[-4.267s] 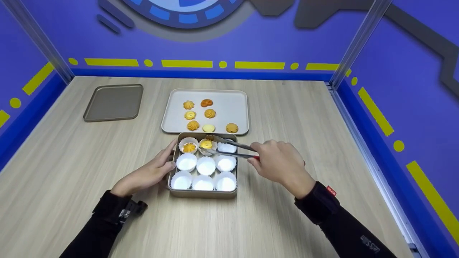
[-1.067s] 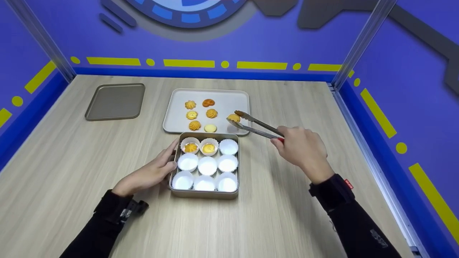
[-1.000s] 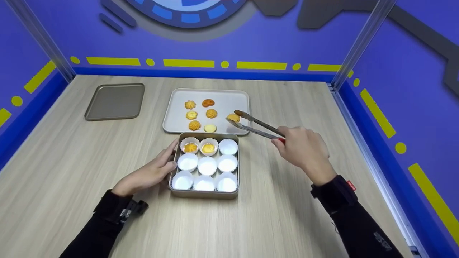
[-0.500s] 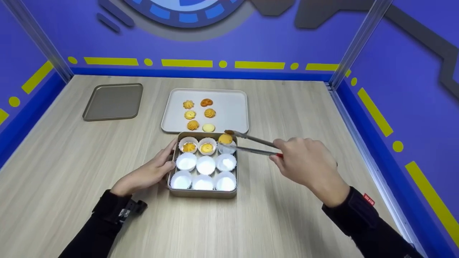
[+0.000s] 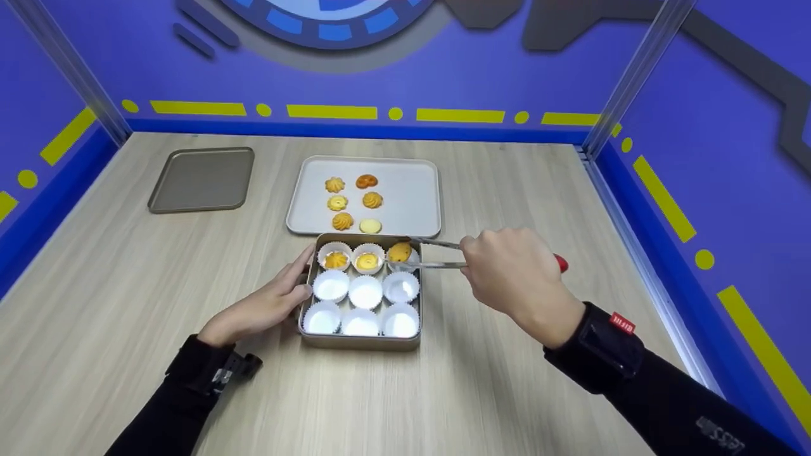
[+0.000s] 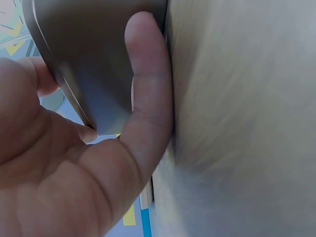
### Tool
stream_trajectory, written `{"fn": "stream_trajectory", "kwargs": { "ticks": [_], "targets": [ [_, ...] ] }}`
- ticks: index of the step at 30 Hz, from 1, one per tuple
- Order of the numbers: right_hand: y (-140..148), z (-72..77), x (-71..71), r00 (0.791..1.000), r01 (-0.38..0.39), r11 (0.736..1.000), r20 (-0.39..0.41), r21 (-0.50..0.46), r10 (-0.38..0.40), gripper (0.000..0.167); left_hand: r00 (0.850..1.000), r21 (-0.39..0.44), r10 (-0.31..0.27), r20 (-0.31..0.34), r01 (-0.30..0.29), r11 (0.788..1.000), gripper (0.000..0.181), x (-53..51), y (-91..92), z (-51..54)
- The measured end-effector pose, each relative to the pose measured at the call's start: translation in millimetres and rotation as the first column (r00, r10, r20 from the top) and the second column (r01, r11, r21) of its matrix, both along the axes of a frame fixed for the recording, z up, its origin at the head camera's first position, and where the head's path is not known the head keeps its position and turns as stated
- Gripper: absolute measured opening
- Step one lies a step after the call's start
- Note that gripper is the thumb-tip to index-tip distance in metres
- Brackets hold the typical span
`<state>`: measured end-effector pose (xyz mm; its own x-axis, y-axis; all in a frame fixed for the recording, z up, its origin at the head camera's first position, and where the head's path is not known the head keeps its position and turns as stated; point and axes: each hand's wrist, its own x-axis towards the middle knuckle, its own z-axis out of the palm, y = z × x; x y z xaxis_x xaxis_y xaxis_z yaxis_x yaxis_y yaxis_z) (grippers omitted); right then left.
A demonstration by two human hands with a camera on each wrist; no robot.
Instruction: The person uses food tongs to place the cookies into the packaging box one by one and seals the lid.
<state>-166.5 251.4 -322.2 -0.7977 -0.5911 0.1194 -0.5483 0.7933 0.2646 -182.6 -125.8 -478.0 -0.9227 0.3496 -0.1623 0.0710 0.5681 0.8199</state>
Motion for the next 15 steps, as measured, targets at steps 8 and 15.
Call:
{"fn": "stream_trajectory", "kwargs": {
  "ticks": [8,15],
  "targets": [
    [-14,5.9,-4.0,0.999,-0.028,0.998,-0.022,0.057,0.029,0.031,1.0,-0.001,0.0,-0.003,0.0,1.0,0.083,-0.3,-0.4,0.2],
    [-18,8.5,-6.8,1.0,-0.007,0.998,-0.003,0.062,0.008,0.031,1.0,-0.014,-0.002,-0.014,0.002,1.0,0.083,-0.5,0.5,0.9]
  ]
}}
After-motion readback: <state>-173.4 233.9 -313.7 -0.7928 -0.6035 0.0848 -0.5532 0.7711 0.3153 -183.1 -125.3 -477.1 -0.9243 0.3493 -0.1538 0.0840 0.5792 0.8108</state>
